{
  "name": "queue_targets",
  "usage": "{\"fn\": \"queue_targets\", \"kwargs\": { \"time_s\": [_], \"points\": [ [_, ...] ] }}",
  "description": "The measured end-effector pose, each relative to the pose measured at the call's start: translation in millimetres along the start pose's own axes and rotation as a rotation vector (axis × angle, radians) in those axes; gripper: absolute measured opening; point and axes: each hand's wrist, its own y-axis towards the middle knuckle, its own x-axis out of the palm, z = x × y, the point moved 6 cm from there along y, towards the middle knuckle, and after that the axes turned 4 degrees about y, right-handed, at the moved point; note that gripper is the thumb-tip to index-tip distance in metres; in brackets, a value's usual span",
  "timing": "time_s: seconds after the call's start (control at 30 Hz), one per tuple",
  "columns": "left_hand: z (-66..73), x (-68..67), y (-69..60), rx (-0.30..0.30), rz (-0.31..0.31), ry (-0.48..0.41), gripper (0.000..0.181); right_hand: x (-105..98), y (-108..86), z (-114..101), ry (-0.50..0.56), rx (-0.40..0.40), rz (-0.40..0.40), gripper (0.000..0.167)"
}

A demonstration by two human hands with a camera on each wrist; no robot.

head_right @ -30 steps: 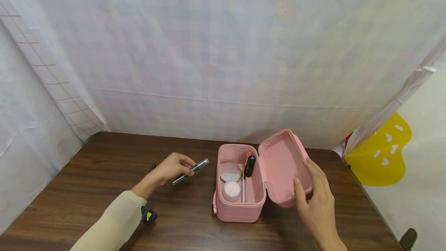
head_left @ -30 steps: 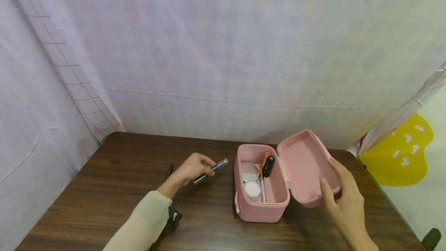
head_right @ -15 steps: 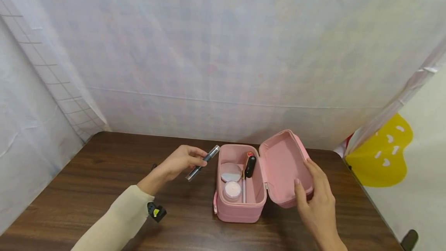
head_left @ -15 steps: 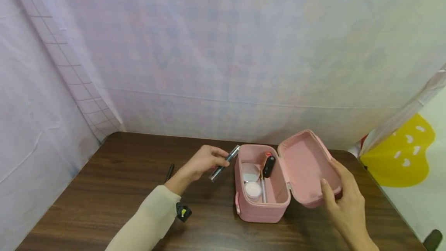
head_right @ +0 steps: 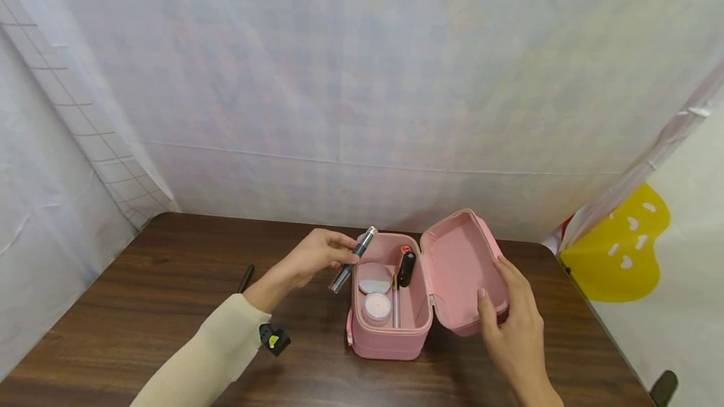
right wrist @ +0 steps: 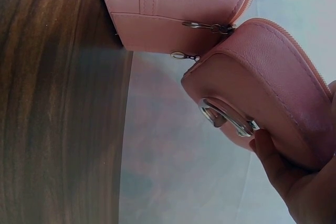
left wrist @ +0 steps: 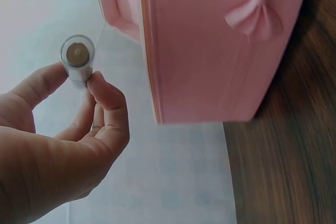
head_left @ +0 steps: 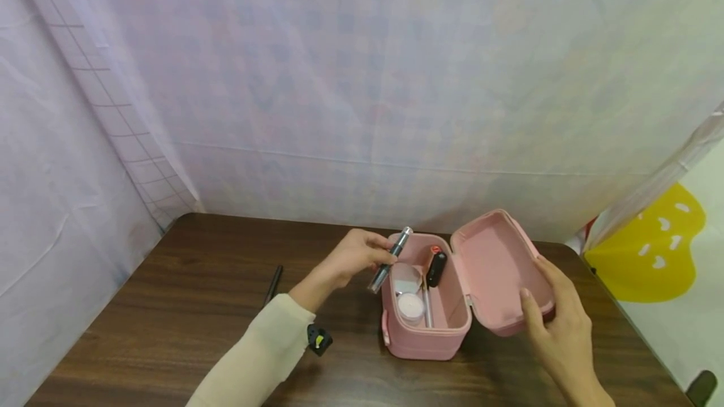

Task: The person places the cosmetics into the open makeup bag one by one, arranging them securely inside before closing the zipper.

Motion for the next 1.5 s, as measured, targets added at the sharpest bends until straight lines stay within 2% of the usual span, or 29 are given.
{"fn": "queue_targets", "kwargs": {
  "time_s": [0.27, 0.43, 0.63, 0.73, 0.83, 0.97, 1.07, 1.23, 1.43, 1.5],
  "points": [
    [4.6, 19.3, 5.0, -0.027, 0.01, -0.047, 0.031, 0, 0.0, 1, 0.001, 0.005, -0.005, 0.054],
    [9.0, 38.4, 8.8, -0.003, -0.002, -0.054, 0.028, -1, 0.2, 0, 0.001, -0.001, 0.001, 0.055],
    [14.2, 58.4, 12.9, 0.019, 0.061, 0.115, 0.026, -1, -0.4, 0, 0.0, 0.007, -0.006, 0.055],
    [13.8, 68.1, 14.8, 0.015, 0.053, 0.172, 0.019, -1, -1.3, 1, 0.001, 0.016, -0.012, 0.055],
    [8.1, 76.2, 15.7, -0.027, 0.033, 0.203, 0.018, -1, -2.5, 1, -0.002, 0.015, -0.013, 0.054],
    [1.8, 83.5, 16.6, -0.071, 0.011, 0.252, 0.028, -3, -3.0, 0, -0.006, 0.014, -0.01, 0.054],
    [2.4, 88.6, 17.0, -0.059, 0.002, 0.299, 0.04, -4, -2.6, -1, -0.008, 0.009, 0.0, 0.054],
    [0.4, 97.1, 16.3, -0.063, 0.033, 0.378, 0.065, -5, -3.3, -2, -0.01, -0.003, 0.012, 0.054],
    [-6.1, 102.4, 16.8, -0.087, 0.055, 0.449, 0.063, -4, -3.8, -1, -0.005, 0.021, -0.015, 0.054],
    [-7.2, 101.7, 17.7, -0.082, 0.069, 0.505, 0.061, -3, -2.7, -1, 0.0, 0.023, -0.023, 0.055]
  ]
}}
